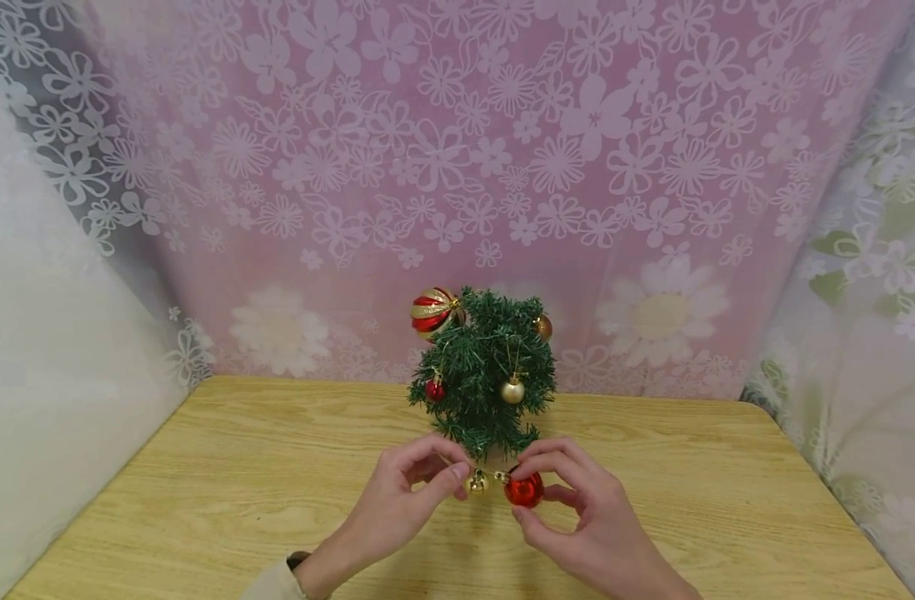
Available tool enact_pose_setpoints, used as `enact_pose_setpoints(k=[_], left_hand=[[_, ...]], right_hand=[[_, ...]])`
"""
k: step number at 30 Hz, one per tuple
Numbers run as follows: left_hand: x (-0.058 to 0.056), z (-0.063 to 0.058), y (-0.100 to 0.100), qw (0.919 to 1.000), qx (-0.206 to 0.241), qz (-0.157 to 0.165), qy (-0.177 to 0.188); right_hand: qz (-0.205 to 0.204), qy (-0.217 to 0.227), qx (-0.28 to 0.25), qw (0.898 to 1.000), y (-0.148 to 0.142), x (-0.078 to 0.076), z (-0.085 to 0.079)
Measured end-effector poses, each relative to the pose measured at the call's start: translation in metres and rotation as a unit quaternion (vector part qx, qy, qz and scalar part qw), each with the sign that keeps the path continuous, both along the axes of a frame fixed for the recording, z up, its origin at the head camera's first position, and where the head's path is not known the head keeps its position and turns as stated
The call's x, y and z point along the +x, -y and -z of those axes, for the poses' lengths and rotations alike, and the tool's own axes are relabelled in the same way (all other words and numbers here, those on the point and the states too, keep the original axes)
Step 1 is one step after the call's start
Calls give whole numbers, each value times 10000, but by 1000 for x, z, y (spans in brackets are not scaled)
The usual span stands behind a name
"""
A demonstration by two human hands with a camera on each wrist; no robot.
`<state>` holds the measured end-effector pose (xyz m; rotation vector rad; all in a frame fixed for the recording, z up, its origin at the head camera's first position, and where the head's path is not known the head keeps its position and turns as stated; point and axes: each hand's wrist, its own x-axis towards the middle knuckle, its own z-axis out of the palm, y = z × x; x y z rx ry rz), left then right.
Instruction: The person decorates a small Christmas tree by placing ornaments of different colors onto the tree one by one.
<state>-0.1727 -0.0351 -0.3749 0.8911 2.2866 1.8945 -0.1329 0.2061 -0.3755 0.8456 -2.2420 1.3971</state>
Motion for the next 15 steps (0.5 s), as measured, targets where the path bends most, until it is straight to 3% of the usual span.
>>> enact_pose_setpoints(k=[6, 15], left_hand=[[2, 1, -2, 9998, -4, 142, -108], [3, 2, -2, 9996, -78, 235, -158]], right_hand=[[406, -564, 232, 9973, 8, 0, -2], [235, -948, 476, 9941, 9, -2, 0]])
